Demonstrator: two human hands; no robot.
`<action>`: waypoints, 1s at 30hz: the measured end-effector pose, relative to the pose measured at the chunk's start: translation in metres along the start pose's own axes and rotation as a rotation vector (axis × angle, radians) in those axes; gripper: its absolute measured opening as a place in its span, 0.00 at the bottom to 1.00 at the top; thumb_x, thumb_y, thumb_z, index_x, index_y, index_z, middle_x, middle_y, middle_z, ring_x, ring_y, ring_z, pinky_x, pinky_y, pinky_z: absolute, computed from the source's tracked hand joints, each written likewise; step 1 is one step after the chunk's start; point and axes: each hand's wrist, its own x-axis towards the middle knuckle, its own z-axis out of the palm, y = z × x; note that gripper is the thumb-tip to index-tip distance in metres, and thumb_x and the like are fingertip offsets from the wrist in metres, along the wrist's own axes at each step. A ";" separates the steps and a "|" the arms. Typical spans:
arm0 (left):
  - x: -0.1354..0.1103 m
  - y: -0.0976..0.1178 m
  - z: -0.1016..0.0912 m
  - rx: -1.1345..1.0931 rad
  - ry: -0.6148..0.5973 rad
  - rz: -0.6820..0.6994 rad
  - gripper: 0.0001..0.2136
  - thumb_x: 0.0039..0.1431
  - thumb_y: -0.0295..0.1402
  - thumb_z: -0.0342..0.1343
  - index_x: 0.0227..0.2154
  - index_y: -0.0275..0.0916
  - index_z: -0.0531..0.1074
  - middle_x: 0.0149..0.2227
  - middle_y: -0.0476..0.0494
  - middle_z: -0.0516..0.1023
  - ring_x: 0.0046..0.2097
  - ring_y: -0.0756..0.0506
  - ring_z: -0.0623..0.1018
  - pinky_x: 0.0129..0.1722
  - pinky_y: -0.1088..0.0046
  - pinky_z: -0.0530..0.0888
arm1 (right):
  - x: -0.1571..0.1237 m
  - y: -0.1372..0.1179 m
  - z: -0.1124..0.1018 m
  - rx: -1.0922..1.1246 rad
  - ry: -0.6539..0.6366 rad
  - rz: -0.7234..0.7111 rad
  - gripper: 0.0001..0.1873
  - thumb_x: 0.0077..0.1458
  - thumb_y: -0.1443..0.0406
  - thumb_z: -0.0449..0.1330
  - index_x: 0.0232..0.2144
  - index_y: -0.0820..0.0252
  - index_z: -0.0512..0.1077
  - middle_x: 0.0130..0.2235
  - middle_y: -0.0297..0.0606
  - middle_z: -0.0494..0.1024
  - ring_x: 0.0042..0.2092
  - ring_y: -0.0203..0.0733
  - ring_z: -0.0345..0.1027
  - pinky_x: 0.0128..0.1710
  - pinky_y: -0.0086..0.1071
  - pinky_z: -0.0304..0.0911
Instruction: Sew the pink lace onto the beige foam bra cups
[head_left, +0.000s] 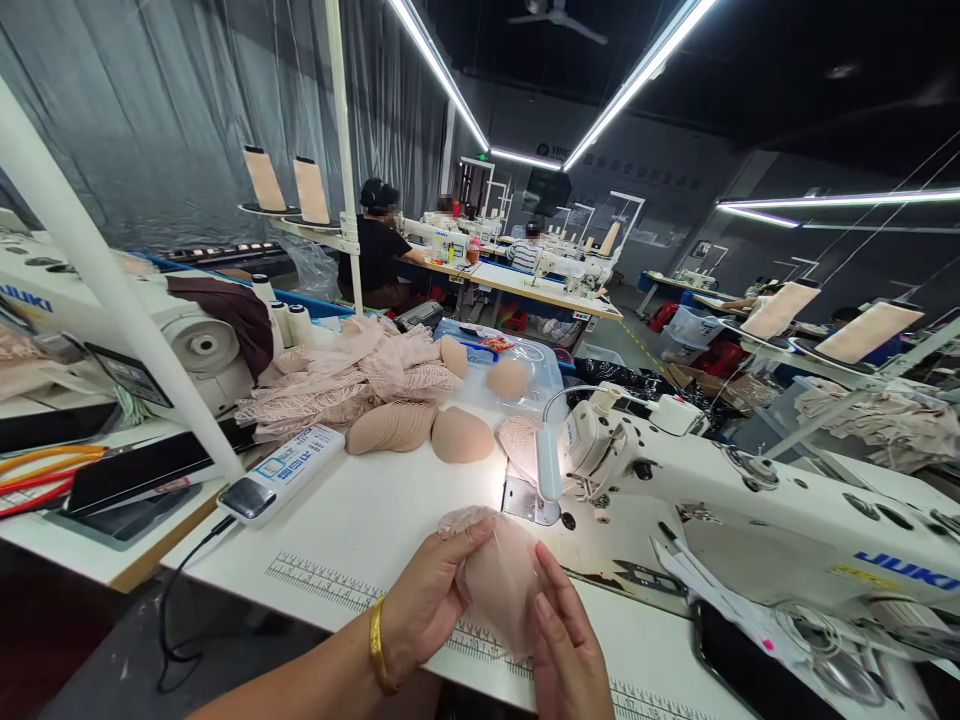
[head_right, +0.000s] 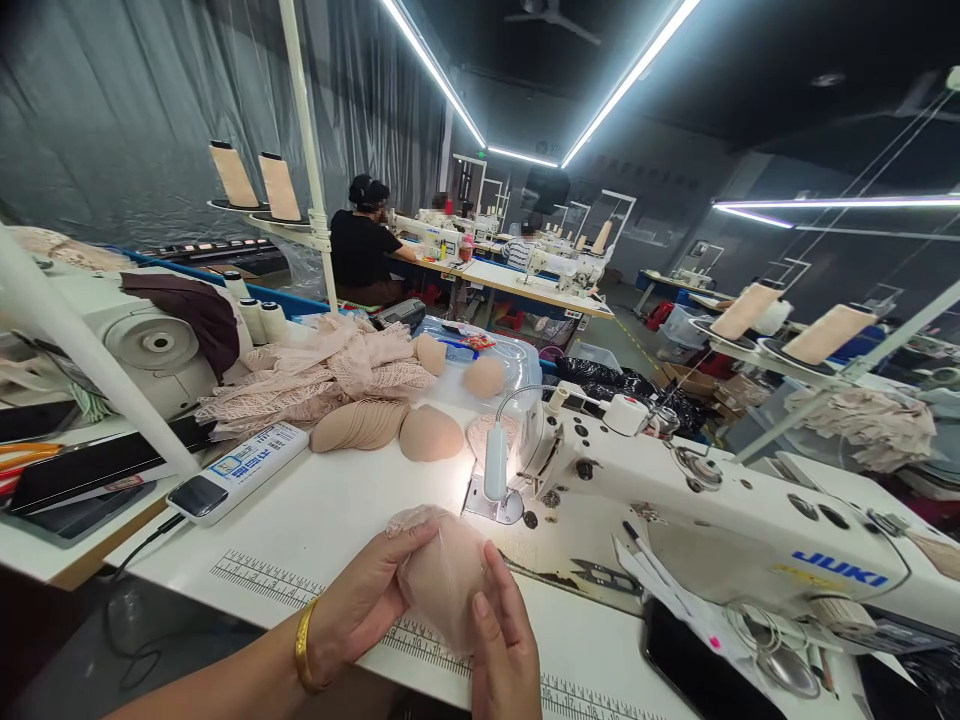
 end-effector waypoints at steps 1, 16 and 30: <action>0.000 0.000 0.001 -0.018 0.007 0.002 0.19 0.42 0.39 0.80 0.35 0.35 0.84 0.40 0.40 0.84 0.39 0.43 0.80 0.42 0.71 0.77 | 0.001 0.000 -0.001 0.010 0.003 0.021 0.31 0.55 0.47 0.72 0.59 0.47 0.77 0.63 0.44 0.76 0.65 0.57 0.68 0.62 0.50 0.66; 0.005 0.001 0.001 0.111 -0.056 0.041 0.20 0.43 0.39 0.79 0.38 0.34 0.85 0.42 0.36 0.84 0.45 0.41 0.78 0.48 0.70 0.75 | 0.002 0.009 -0.002 0.039 0.082 0.044 0.36 0.53 0.49 0.74 0.62 0.47 0.72 0.65 0.46 0.74 0.69 0.56 0.62 0.64 0.51 0.64; 0.010 0.010 0.004 0.218 -0.081 0.020 0.22 0.45 0.40 0.77 0.40 0.33 0.82 0.40 0.36 0.83 0.44 0.40 0.78 0.48 0.67 0.75 | -0.002 0.009 -0.004 0.010 -0.060 0.026 0.48 0.55 0.49 0.72 0.71 0.47 0.57 0.55 0.45 0.80 0.58 0.52 0.75 0.55 0.45 0.71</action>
